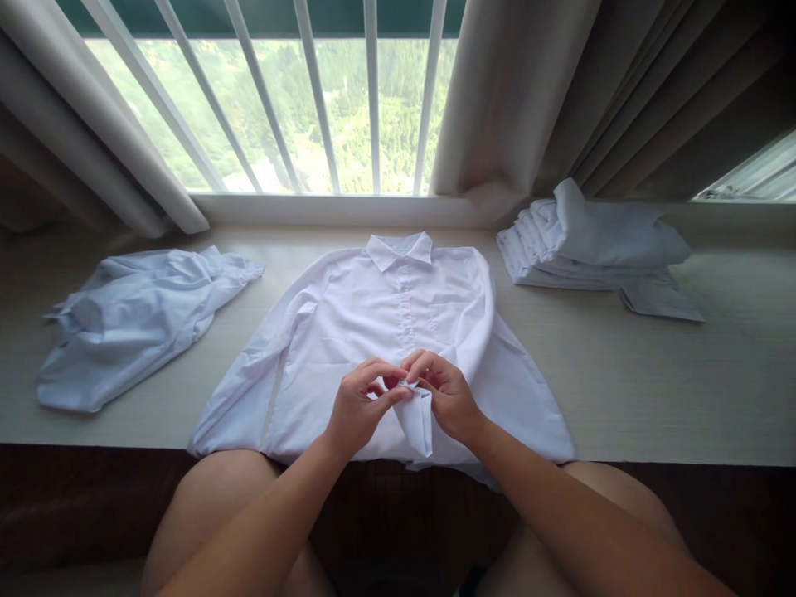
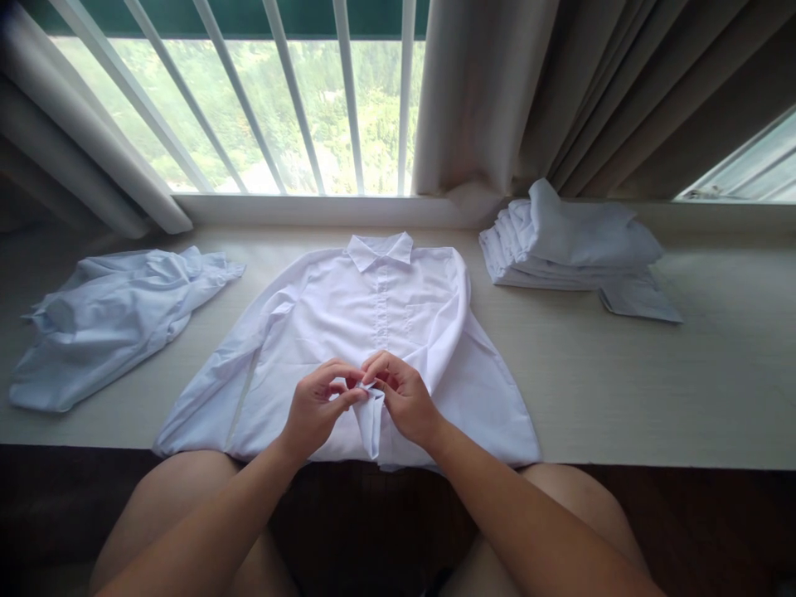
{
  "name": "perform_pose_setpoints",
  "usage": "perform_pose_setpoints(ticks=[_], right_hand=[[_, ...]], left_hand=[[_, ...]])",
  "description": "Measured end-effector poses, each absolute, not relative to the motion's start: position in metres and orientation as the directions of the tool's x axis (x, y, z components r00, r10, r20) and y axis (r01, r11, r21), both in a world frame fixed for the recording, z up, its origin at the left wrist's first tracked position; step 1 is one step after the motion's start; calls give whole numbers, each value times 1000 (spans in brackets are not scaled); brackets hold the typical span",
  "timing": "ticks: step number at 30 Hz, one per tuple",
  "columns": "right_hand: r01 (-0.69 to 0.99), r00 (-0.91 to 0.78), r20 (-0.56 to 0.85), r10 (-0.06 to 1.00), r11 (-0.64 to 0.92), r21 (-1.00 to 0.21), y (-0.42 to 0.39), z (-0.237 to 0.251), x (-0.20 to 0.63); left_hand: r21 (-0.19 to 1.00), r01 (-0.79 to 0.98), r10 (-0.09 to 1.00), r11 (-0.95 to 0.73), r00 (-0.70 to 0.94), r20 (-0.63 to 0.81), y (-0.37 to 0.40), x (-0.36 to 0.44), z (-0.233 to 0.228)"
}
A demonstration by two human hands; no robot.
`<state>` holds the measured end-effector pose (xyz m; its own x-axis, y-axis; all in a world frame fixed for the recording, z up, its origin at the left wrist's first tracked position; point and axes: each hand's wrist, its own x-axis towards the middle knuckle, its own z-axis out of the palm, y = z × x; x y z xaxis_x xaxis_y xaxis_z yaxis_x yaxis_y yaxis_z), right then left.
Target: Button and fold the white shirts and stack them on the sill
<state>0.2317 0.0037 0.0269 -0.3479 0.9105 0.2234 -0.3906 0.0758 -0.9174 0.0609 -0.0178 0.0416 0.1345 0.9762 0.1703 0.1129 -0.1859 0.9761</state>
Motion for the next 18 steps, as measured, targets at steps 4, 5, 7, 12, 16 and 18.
perform_pose_setpoints(ticks=[4,5,7,12,16,18], right_hand=[[-355,-329,201,923,76,-932,5,26,233],[-345,-331,197,923,76,-936,6,27,233],[-321,-338,199,920,86,-943,7,28,235],[-240,-351,262,899,184,-953,8,33,239],[-193,-355,280,892,223,-956,8,35,241],[-181,-372,278,886,224,-958,8,36,243]], left_hand=[[971,127,971,-205,150,185,-17,58,41],[967,141,970,-213,152,191,-17,57,41],[955,176,965,-237,158,211,-17,56,41],[912,251,942,-324,171,287,-15,54,41],[886,281,927,-370,173,332,-15,54,40],[880,287,924,-379,170,343,-16,55,39]])
